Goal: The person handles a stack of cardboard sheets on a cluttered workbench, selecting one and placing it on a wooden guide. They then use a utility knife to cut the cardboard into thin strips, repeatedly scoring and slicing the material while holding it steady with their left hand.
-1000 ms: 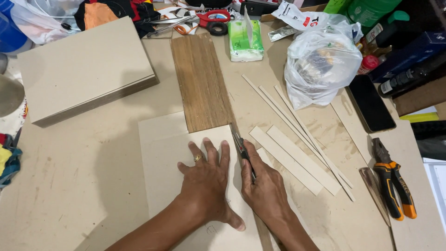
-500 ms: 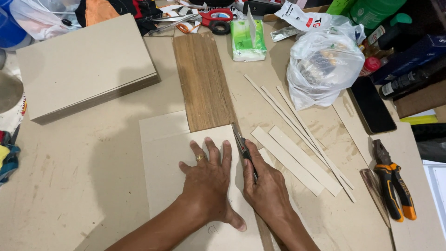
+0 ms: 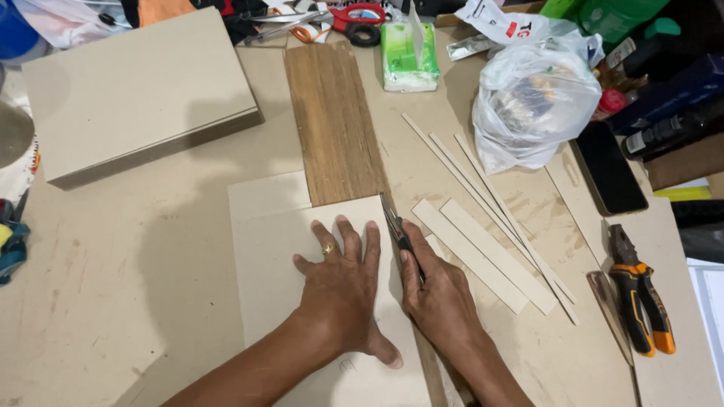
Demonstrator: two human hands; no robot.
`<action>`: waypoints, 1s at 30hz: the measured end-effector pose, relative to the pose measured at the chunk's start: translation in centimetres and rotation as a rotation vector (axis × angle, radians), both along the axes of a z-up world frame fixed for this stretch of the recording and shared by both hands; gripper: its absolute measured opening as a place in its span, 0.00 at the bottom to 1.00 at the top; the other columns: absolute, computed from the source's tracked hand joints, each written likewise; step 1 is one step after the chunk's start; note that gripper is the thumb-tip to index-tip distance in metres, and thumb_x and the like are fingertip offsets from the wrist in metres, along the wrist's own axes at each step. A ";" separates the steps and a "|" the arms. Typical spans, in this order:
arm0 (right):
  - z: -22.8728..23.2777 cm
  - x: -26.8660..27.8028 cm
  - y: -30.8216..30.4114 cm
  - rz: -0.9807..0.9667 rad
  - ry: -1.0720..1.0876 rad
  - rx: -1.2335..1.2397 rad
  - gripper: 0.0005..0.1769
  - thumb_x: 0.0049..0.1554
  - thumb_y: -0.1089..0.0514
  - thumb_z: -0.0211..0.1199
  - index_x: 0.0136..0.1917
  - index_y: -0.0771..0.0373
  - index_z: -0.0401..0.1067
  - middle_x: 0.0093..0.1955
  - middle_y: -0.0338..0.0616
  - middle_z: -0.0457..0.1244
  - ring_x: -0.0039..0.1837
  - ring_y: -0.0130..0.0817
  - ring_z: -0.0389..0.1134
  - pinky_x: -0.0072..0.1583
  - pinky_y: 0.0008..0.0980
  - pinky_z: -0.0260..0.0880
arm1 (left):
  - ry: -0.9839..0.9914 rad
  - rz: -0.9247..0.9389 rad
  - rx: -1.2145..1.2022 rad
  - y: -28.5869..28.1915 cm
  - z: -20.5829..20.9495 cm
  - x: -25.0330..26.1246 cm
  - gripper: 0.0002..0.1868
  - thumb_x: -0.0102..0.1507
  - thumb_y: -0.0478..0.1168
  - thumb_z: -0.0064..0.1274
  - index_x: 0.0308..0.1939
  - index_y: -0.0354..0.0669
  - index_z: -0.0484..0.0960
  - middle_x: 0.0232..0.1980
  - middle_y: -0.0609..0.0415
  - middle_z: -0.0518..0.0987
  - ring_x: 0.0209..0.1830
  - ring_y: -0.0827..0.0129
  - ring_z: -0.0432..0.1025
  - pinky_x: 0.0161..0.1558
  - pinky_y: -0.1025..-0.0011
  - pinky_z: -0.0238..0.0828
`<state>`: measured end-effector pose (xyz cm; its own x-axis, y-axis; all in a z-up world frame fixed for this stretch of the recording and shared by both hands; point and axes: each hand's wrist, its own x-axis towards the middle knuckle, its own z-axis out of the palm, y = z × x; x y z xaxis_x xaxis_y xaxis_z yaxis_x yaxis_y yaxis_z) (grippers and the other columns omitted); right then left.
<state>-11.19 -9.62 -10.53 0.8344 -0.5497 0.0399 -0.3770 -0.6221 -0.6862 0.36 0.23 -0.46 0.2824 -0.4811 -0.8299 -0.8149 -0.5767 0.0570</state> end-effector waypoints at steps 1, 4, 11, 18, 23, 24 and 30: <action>0.0 0.0 -0.1 0.023 -0.006 -0.038 0.28 0.65 0.50 0.50 0.77 0.53 0.60 0.46 0.49 0.74 0.39 0.48 0.75 0.45 0.42 0.75 | -0.006 -0.004 0.003 0.0 -0.1 -0.1 0.91 0.44 0.77 0.67 0.80 0.40 0.11 0.82 0.24 0.16 0.80 0.20 0.19 0.70 0.27 0.45; 1.6 0.7 -0.3 0.042 0.073 -0.054 0.28 0.65 0.51 0.50 0.78 0.53 0.60 0.38 0.54 0.72 0.35 0.55 0.72 0.40 0.49 0.71 | -0.014 -0.007 0.012 -0.2 0.1 0.0 0.91 0.44 0.77 0.67 0.80 0.41 0.11 0.82 0.24 0.16 0.80 0.20 0.19 0.70 0.28 0.45; 3.9 -0.4 -0.1 0.057 0.234 -0.077 0.29 0.63 0.51 0.50 0.77 0.51 0.61 0.34 0.60 0.70 0.38 0.62 0.71 0.41 0.54 0.67 | -0.012 0.000 0.046 -0.4 0.8 -0.2 0.90 0.43 0.76 0.66 0.79 0.42 0.11 0.82 0.27 0.14 0.80 0.20 0.19 0.71 0.29 0.44; 4.3 -5.5 3.1 -0.035 0.460 0.018 0.32 0.63 0.45 0.48 0.80 0.37 0.54 0.41 0.52 0.72 0.42 0.60 0.72 0.44 0.56 0.70 | -0.011 0.065 -0.005 -0.1 0.4 -0.4 0.92 0.40 0.75 0.70 0.80 0.44 0.11 0.82 0.29 0.14 0.80 0.22 0.16 0.72 0.30 0.41; 2.5 -10.4 5.1 -0.044 0.368 -0.041 0.33 0.60 0.47 0.54 0.79 0.43 0.59 0.55 0.39 0.74 0.45 0.54 0.75 0.39 0.57 0.72 | -0.029 0.118 -0.081 0.3 0.6 -0.5 0.90 0.44 0.72 0.73 0.79 0.44 0.13 0.82 0.30 0.16 0.80 0.25 0.19 0.71 0.30 0.41; 2.4 -11.5 5.7 -0.049 0.383 -0.029 0.33 0.60 0.47 0.54 0.79 0.43 0.59 0.55 0.39 0.74 0.45 0.54 0.75 0.39 0.57 0.72 | -0.015 0.111 -0.069 0.3 0.4 -0.6 0.90 0.44 0.72 0.73 0.79 0.44 0.13 0.82 0.30 0.16 0.80 0.25 0.19 0.71 0.30 0.41; 3.3 -16.3 9.7 -0.141 0.627 -0.040 0.35 0.61 0.38 0.51 0.81 0.23 0.51 0.28 0.34 0.72 0.28 0.41 0.72 0.35 0.44 0.68 | -0.032 0.083 -0.034 0.2 0.4 -0.5 0.92 0.42 0.74 0.74 0.80 0.44 0.13 0.82 0.30 0.16 0.80 0.23 0.19 0.71 0.29 0.45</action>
<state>-27.47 0.09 -7.25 0.6260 -0.6638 -0.4093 -0.7789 -0.5580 -0.2864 -0.18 0.41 -0.06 0.3488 -0.4824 -0.8035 -0.7663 -0.6404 0.0518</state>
